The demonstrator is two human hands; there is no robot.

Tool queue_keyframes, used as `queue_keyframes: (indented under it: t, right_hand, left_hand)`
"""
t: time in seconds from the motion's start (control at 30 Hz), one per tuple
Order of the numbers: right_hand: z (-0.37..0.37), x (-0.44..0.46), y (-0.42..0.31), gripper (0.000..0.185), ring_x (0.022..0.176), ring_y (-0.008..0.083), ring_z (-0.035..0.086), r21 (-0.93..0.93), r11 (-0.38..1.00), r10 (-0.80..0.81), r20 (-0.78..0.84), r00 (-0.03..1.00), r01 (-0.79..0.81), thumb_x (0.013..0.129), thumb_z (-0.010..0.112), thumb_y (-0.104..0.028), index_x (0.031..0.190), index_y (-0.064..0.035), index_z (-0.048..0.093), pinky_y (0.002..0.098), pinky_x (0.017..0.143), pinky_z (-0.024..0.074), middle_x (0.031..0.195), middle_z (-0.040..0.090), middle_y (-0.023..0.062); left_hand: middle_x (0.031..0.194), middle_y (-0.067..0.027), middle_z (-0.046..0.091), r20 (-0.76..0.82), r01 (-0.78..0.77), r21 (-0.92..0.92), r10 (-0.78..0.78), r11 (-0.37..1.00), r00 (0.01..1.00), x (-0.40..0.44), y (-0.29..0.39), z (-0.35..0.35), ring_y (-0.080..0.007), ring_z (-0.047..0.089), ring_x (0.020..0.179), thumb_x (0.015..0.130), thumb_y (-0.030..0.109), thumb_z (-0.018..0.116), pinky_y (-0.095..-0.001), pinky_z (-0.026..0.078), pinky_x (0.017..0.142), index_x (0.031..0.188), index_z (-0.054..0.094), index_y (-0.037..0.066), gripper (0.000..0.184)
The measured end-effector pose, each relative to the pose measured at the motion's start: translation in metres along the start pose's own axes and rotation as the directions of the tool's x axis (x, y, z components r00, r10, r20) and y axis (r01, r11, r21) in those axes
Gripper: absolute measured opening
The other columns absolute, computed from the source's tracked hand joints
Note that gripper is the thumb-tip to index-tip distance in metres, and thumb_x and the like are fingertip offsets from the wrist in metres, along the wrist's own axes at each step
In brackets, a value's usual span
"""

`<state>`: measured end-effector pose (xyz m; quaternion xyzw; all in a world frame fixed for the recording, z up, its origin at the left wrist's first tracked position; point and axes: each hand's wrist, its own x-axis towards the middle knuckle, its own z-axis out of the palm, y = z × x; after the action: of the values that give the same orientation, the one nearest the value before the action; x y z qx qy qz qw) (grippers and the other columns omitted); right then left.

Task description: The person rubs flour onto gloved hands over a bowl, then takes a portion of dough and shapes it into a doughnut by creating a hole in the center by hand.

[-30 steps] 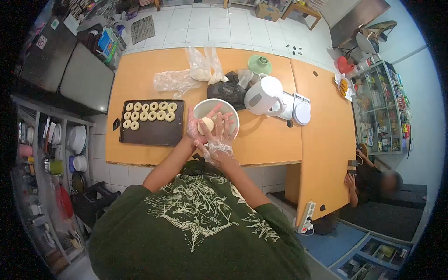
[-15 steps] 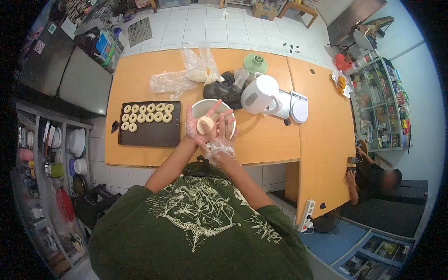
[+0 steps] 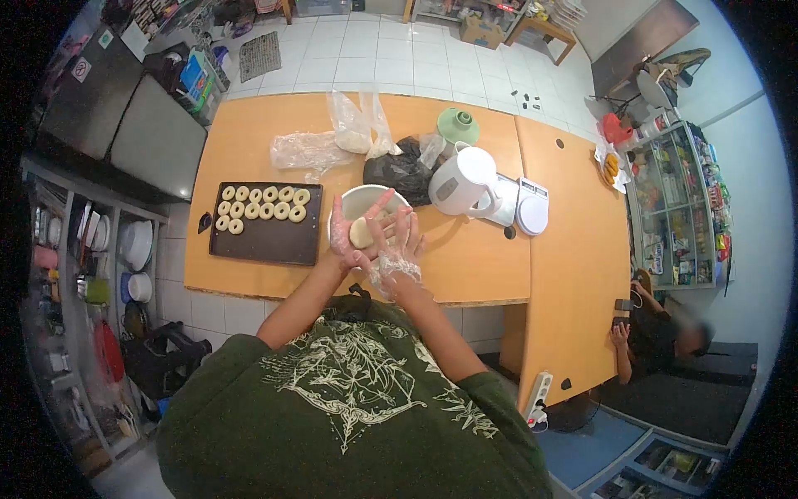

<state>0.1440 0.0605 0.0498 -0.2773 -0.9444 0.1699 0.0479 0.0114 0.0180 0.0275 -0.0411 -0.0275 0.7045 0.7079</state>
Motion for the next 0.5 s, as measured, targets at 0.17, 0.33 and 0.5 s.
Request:
queue_keyframes:
  t: [0.17,0.33,0.5]
  right_hand:
    - [0.003,0.006,0.001,0.065,0.141,0.0482,-0.003,0.015,1.000,0.011,0.005,1.000,-0.011,0.086,0.057,-0.056,0.143,-0.0310,0.038,0.0727,0.103,0.0101,0.154,0.006,0.0234]
    - [-0.010,0.002,-0.003,0.065,0.141,0.0484,-0.005,0.036,0.997,-0.066,0.000,0.998,0.066,0.086,0.055,-0.059,0.144,-0.0337,0.037,0.0717,0.104,0.0075,0.154,0.005,0.0251]
    - [0.013,0.000,-0.018,0.067,0.141,0.0496,-0.006,-0.078,0.996,-0.051,-0.031,0.998,0.049,0.085,0.055,-0.060,0.144,-0.0358,0.036,0.0717,0.104,0.0056,0.155,0.001,0.0240]
  left_hand:
    - [0.147,-0.0242,0.030,0.057,0.004,-0.029,-0.003,1.000,0.998,0.004,-0.002,-0.008,-0.0376,0.041,0.128,0.069,0.091,0.034,-0.0548,0.033,0.107,0.151,0.021,0.019,0.110]
    - [0.149,-0.0247,0.027,-0.015,-0.026,-0.008,0.026,1.000,1.000,0.005,0.001,-0.008,-0.0375,0.043,0.127,0.067,0.092,0.035,-0.0560,0.032,0.107,0.151,0.021,0.020,0.111]
    - [0.151,-0.0245,0.024,0.013,-0.028,-0.090,0.029,0.996,1.000,0.000,0.006,-0.009,-0.0389,0.038,0.131,0.067,0.093,0.033,-0.0598,0.032,0.105,0.151,0.021,0.023,0.110]
